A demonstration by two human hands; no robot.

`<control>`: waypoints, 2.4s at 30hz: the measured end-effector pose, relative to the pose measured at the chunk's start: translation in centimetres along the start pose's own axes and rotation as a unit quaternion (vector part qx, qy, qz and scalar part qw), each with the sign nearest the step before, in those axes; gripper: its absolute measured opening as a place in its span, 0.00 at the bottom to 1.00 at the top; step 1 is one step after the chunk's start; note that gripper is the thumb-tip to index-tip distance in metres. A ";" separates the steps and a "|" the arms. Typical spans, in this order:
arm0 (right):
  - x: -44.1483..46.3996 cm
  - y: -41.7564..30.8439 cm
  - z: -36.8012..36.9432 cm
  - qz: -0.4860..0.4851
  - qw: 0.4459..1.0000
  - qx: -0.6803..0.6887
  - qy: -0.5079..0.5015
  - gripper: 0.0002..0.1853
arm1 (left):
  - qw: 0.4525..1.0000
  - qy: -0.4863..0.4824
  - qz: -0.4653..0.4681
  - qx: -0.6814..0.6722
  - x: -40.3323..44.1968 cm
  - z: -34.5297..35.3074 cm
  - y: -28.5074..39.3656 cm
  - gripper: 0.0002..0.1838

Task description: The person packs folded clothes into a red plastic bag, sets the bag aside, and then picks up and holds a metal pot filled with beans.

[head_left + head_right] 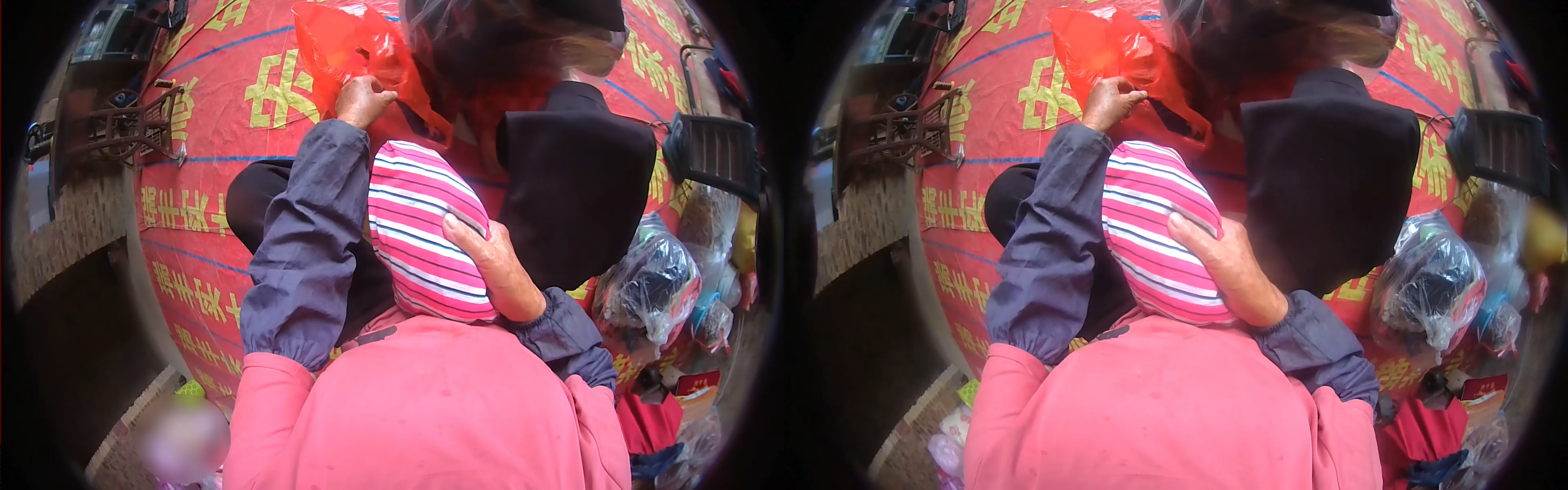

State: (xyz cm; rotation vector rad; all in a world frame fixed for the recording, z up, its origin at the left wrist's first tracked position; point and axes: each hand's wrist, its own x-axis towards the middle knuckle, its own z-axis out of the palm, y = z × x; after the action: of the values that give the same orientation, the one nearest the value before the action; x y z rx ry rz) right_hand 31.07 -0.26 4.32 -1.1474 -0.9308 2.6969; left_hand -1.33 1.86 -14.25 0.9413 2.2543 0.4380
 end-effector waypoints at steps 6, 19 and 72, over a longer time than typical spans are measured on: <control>-0.1 1.0 0.1 0.006 1.000 0.022 0.014 0.26 | 0.969 0.219 0.052 0.104 -3.2 -2.1 1.7 0.27; 0.3 -2.5 2.4 -0.248 0.967 -0.005 0.055 0.18 | 0.967 0.199 0.134 0.082 -14.5 -3.9 1.9 0.19; 0.4 5.2 -0.8 0.123 0.953 0.271 0.057 0.24 | 0.941 0.054 0.060 0.329 -10.8 2.5 -2.9 0.24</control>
State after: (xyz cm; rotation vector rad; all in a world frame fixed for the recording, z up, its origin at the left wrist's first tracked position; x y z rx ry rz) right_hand 32.22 -3.99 0.74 -1.3274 -0.0091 2.7550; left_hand 4.68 -7.86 -12.90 1.4150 2.4958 -0.2521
